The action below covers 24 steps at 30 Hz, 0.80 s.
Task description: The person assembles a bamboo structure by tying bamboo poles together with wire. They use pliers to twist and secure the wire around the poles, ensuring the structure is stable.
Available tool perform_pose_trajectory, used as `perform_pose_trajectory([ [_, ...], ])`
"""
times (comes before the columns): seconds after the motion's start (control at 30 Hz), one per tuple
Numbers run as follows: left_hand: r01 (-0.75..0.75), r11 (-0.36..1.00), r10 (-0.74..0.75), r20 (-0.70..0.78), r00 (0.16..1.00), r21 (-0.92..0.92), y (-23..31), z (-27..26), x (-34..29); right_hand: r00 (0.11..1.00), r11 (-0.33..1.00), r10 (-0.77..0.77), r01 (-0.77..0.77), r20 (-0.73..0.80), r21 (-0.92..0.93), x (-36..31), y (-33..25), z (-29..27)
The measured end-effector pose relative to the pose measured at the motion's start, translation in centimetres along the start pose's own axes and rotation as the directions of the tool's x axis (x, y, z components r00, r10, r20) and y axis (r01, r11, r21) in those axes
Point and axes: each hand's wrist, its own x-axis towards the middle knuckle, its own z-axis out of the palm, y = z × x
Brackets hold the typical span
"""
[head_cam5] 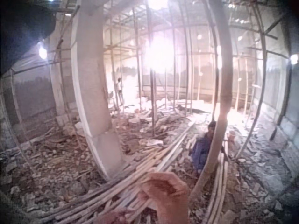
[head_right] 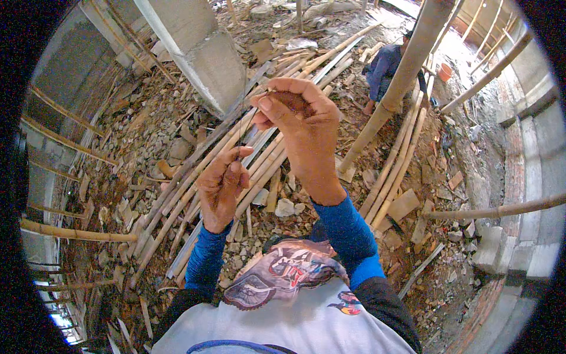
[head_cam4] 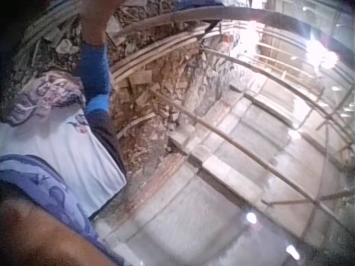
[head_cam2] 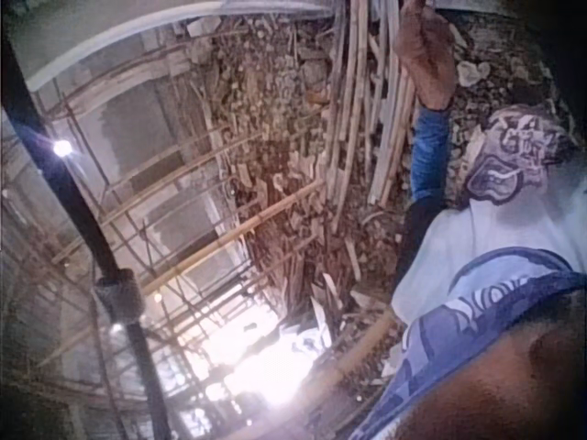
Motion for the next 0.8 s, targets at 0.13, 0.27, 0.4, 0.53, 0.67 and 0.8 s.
perform_pose_trajectory([
  [0.13, 0.018, 0.999, -0.021, 0.078, 0.997, 0.040, -0.6, -0.4, -0.4, 0.998, 0.995, -0.062, 0.064, 0.033, -0.075, 0.5, -0.4, -1.1],
  [0.27, 0.022, 1.000, -0.023, 0.109, 0.994, 0.010, -1.0, 0.1, -0.7, 0.990, 0.992, 0.018, 0.000, 0.140, -0.123, 0.9, -0.8, -2.3],
  [0.4, 0.026, 0.999, -0.030, 0.176, 0.984, 0.024, -1.8, -0.3, -1.2, 0.962, 0.964, 0.145, -0.085, 0.231, -0.253, 1.4, -1.6, -3.6],
  [0.53, 0.079, 0.997, -0.079, 0.221, 0.972, 0.007, -1.9, -0.1, -1.4, 0.937, 0.956, 0.128, -0.030, 0.326, -0.292, 1.5, -1.5, -4.9],
  [0.67, 0.109, 0.994, -0.101, 0.257, 0.961, -0.016, -2.4, -0.2, -1.5, 0.938, 0.954, 0.134, -0.035, 0.320, -0.297, 1.0, -1.3, -5.6],
  [0.8, 0.166, 0.986, -0.152, 0.270, 0.951, -0.030, -2.4, 0.2, -1.2, 0.962, 0.949, 0.154, -0.080, 0.224, -0.306, -0.5, -0.9, -6.3],
])
